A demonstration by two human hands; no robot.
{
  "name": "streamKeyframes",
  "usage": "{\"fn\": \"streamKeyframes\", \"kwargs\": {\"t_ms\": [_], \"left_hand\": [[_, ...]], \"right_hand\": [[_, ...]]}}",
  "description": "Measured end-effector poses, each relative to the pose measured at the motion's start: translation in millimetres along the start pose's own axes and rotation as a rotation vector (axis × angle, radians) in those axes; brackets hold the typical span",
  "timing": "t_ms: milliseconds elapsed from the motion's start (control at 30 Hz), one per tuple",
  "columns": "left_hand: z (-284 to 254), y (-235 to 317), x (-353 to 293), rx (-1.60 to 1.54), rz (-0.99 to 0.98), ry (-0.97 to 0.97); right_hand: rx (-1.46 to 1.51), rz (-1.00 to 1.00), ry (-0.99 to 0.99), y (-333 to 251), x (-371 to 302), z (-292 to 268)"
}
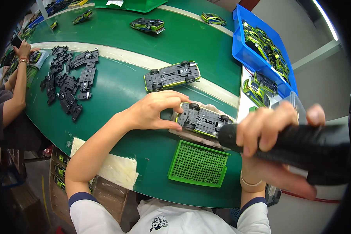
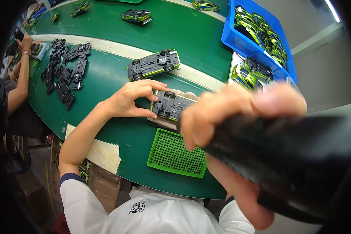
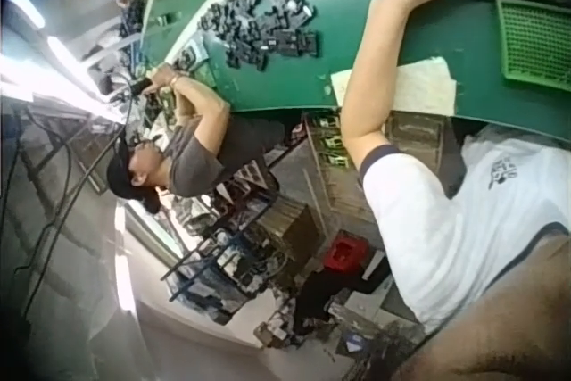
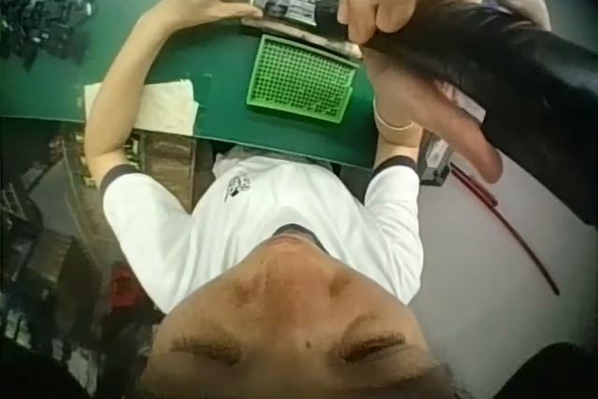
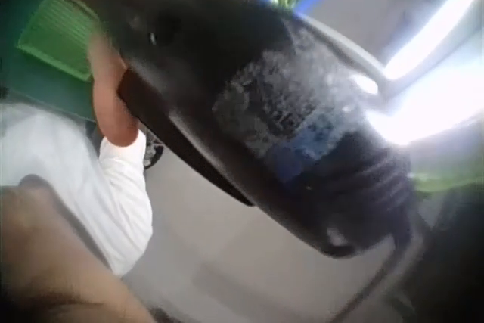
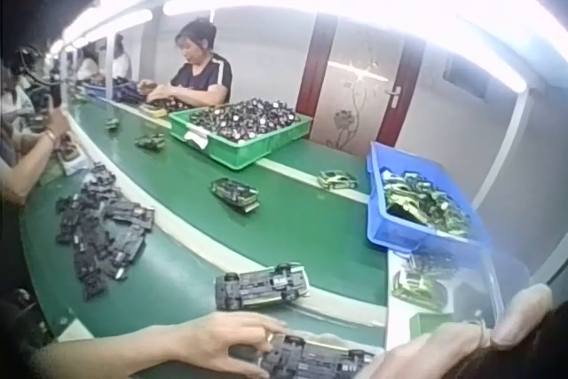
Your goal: The person assembles toy cars on a manufacturing line by sorting components from bins into a sorting tray, then securing parts of the toy car chassis with screws using an electric screwdriver.
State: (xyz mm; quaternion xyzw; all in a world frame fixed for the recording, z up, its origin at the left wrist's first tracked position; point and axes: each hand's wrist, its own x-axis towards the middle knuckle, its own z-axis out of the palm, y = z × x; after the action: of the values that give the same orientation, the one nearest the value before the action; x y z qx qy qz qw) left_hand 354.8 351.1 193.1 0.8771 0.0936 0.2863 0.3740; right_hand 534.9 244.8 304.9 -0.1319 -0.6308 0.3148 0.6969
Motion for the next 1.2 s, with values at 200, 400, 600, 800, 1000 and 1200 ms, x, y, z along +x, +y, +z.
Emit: {"fn": "streamKeyframes", "kwargs": {"t_ms": [200, 400, 600, 800, 1000, 1200], "left_hand": [[-2, 1, 0, 0.062, 0.066, 0.010], [-2, 2, 1, 0.042, 0.042, -0.015], [0, -1, 1, 0.055, 0.085, 0.027], [-3, -2, 1, 0.024, 0.108, 0.028], [-2, -4, 1, 0.010, 0.148, 0.027], [0, -7, -2, 0.001, 0.096, -0.012]], "right_hand": [[-0.134, 0.281, 0.088, 38, 17, 18], [-0.309, 0.404, 0.050, 54, 13, 18], [-0.261, 0.450, 0.048, 65, 3, 19], [-0.211, 0.444, 0.045, 69, -1, 20], [-0.281, 0.453, 0.010, 71, 0, 21], [-0.230, 0.470, -0.001, 76, -8, 18]]}}
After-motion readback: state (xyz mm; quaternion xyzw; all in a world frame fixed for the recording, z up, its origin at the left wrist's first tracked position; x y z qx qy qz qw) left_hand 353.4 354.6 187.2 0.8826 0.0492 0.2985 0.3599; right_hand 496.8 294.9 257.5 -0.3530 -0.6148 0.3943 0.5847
